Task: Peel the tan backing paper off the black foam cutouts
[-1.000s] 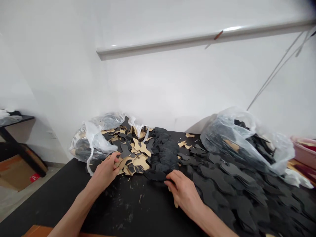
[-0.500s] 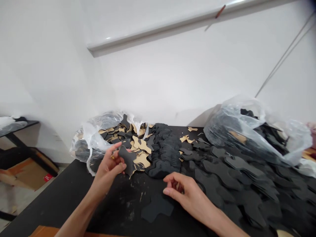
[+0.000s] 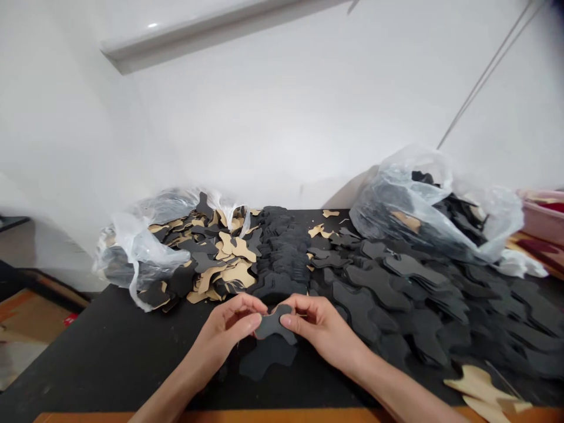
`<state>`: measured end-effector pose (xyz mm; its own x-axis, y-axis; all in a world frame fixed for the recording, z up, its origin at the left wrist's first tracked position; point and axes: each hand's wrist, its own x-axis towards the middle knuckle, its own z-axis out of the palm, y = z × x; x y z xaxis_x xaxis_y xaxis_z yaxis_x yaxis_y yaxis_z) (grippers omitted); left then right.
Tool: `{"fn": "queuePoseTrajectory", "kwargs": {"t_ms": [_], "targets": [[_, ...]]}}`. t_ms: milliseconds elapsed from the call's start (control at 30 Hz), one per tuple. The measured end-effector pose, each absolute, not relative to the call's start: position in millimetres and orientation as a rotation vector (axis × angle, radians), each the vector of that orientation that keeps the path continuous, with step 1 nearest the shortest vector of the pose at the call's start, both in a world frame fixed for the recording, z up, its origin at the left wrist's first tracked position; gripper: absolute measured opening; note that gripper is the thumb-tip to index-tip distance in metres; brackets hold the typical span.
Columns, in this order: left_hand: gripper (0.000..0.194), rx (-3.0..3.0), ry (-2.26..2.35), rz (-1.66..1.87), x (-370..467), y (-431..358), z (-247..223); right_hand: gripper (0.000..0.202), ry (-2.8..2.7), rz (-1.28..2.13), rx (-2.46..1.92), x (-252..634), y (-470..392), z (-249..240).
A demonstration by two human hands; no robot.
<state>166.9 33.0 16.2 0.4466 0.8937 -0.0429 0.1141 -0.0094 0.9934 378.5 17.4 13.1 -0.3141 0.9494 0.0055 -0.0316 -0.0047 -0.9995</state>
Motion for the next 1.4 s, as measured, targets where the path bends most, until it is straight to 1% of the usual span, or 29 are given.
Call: {"fn": "queuePoseTrajectory", "kwargs": {"t_ms": [67,167,333,500,767,1067,1167,1300,1400], "targets": [[0.023,1.495,1.024,0.697,165.2,33.9,17.2,0.027,-1.467,1.461,-1.020,378.2,17.8,11.2],[0.025,1.496,1.025,0.584,167.6,33.5,15.8,0.022,-1.461,1.488,-1.057,375.5,17.4,9.0],[0.023,1.527,1.028,0.509,167.8,35.3,16.5,0.033,-1.437,1.527,-1.064,375.3,18.3,4.4],[0.019,1.450,1.002,0.399,164.3,35.8,21.1,0.037,-1.495,1.552,-1.061,377.9,18.5,2.6],[0.016,1.436,0.953,0.389,162.2,34.4,21.1,0.032,-1.505,1.573,-1.059,378.4,17.5,3.0],[0.013,1.506,0.942,0.445,164.6,33.6,22.8,0.028,-1.567,1.450,-1.071,376.9,17.8,3.3],[0.013,1.518,0.934,0.469,165.0,33.9,21.5,0.026,-1.677,1.309,-1.076,377.9,16.7,2.0],[0.010,1.520,0.942,0.536,163.7,34.8,17.1,0.023,-1.947,0.868,-0.955,379.7,14.3,1.7],[0.012,1.500,0.934,0.576,164.1,35.0,14.4,0.022,-2.056,0.656,-0.845,381.1,13.0,2.6]]}}
